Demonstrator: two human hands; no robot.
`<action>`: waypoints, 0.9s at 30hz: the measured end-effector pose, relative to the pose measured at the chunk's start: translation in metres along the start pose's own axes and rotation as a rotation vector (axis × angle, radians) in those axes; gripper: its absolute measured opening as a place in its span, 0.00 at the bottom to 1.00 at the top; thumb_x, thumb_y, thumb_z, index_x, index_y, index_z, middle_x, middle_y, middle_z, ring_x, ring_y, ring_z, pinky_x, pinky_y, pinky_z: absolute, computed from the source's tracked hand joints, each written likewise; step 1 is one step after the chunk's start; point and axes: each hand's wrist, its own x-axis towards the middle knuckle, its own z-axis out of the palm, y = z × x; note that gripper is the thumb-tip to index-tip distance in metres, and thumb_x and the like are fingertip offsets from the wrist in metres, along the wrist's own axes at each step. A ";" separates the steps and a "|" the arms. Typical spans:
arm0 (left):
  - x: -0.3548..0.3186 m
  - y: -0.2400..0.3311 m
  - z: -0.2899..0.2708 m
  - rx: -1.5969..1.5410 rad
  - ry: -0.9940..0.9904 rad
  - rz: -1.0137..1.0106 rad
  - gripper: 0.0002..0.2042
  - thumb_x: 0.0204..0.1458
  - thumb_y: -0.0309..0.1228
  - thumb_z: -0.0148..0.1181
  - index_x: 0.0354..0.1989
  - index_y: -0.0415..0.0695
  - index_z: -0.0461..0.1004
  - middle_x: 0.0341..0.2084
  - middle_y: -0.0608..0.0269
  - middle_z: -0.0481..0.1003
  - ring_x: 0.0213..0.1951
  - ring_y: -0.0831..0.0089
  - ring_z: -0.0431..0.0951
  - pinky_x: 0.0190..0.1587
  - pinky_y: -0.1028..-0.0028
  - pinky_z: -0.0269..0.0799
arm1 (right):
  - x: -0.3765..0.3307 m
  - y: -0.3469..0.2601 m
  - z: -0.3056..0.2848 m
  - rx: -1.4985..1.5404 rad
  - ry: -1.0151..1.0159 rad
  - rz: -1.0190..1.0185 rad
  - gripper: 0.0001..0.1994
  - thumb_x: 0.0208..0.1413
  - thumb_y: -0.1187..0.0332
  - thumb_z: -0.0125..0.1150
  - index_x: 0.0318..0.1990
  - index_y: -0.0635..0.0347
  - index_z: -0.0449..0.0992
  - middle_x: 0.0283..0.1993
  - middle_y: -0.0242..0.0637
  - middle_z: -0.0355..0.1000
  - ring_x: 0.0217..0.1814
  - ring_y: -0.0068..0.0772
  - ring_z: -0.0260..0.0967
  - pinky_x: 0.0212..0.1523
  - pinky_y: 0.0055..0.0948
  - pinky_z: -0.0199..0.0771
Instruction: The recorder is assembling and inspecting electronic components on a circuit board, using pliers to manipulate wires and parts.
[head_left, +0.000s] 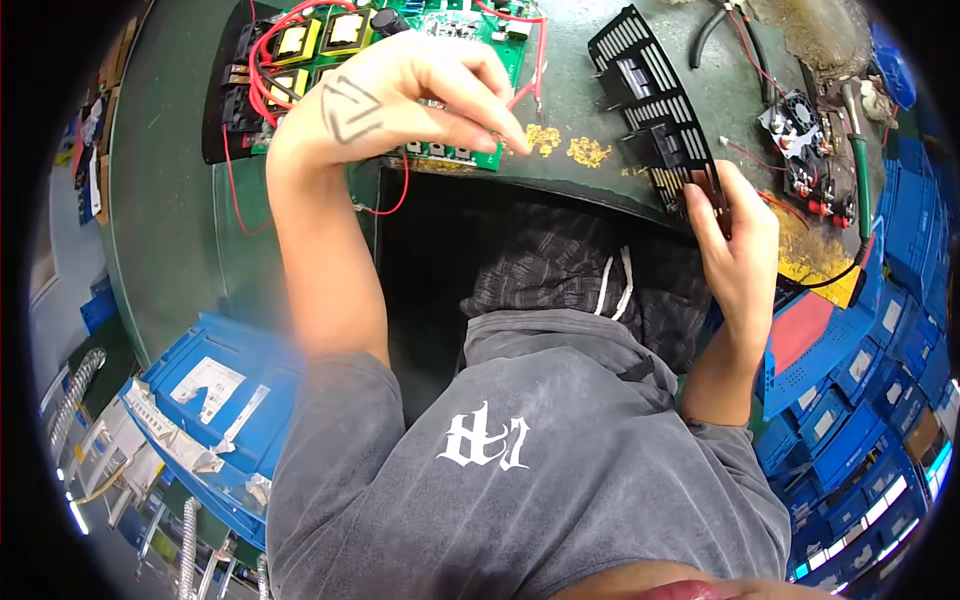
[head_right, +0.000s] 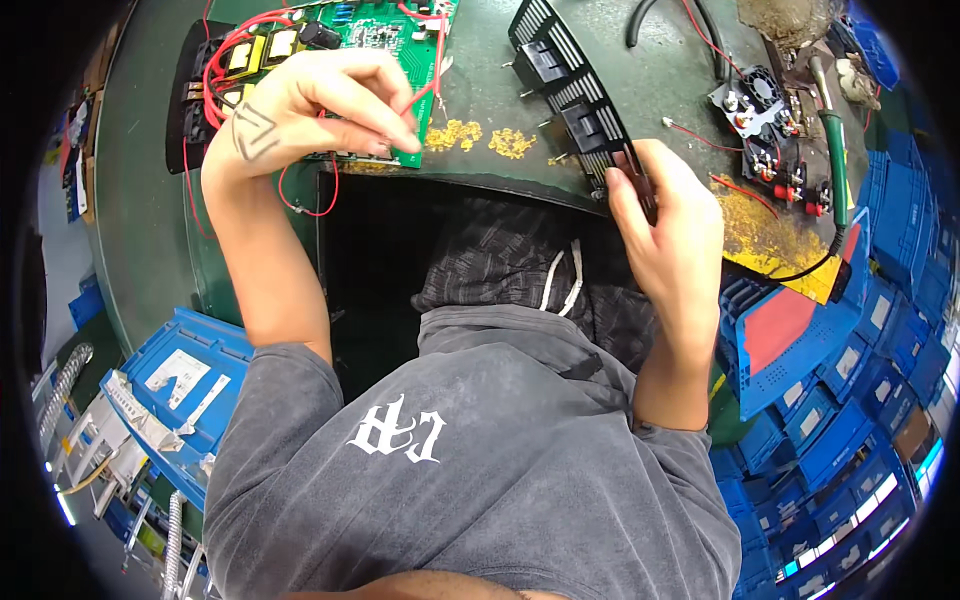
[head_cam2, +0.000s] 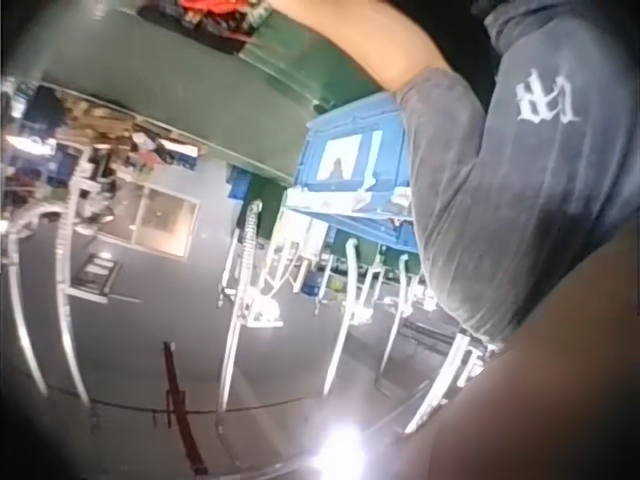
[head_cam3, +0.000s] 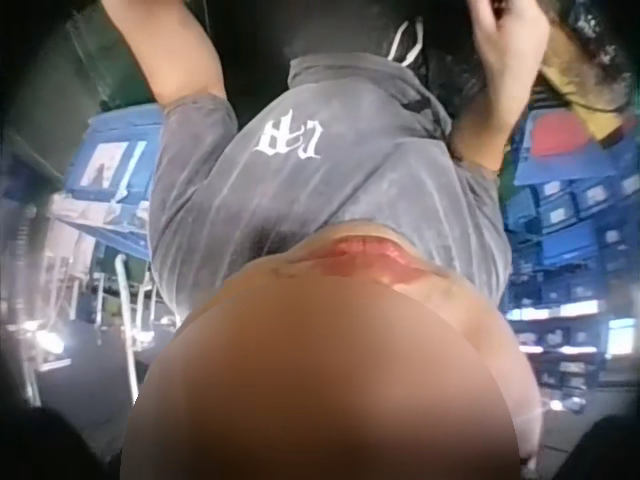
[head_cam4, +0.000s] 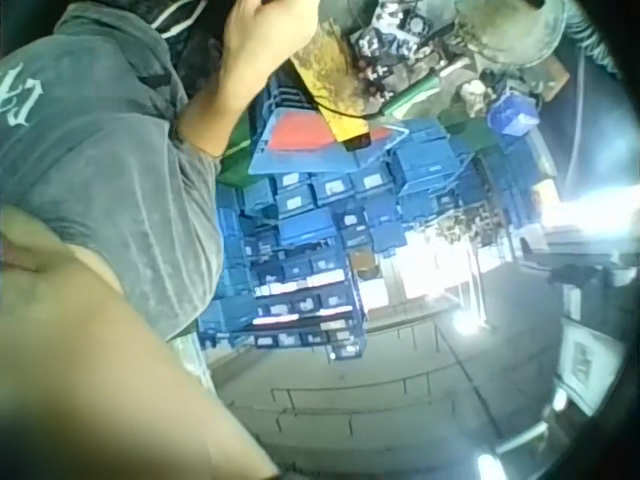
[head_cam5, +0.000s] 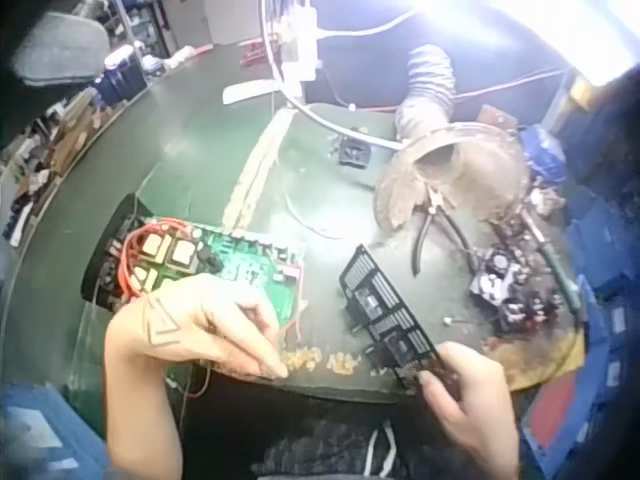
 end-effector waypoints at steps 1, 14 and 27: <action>0.008 -0.002 0.004 0.084 0.017 0.053 0.11 0.44 0.23 0.72 0.39 0.43 0.87 0.38 0.66 0.73 0.43 0.72 0.75 0.45 0.73 0.72 | -0.001 0.007 -0.001 -0.046 -0.011 -0.028 0.11 0.61 0.66 0.64 0.44 0.66 0.77 0.34 0.48 0.76 0.33 0.54 0.72 0.38 0.38 0.73; 0.027 -0.011 0.027 0.192 0.146 0.030 0.08 0.56 0.31 0.69 0.38 0.38 0.85 0.29 0.60 0.82 0.33 0.74 0.82 0.39 0.74 0.77 | 0.036 -0.001 -0.012 -0.019 -0.226 -0.028 0.18 0.63 0.57 0.64 0.35 0.68 0.74 0.24 0.50 0.69 0.25 0.49 0.66 0.30 0.43 0.66; 0.034 -0.011 0.038 -0.037 0.135 -0.120 0.15 0.60 0.39 0.60 0.34 0.39 0.84 0.21 0.63 0.79 0.27 0.75 0.79 0.34 0.73 0.74 | 0.037 -0.032 0.038 0.299 -0.027 0.020 0.12 0.70 0.68 0.57 0.50 0.69 0.78 0.36 0.26 0.77 0.37 0.12 0.65 0.38 0.21 0.71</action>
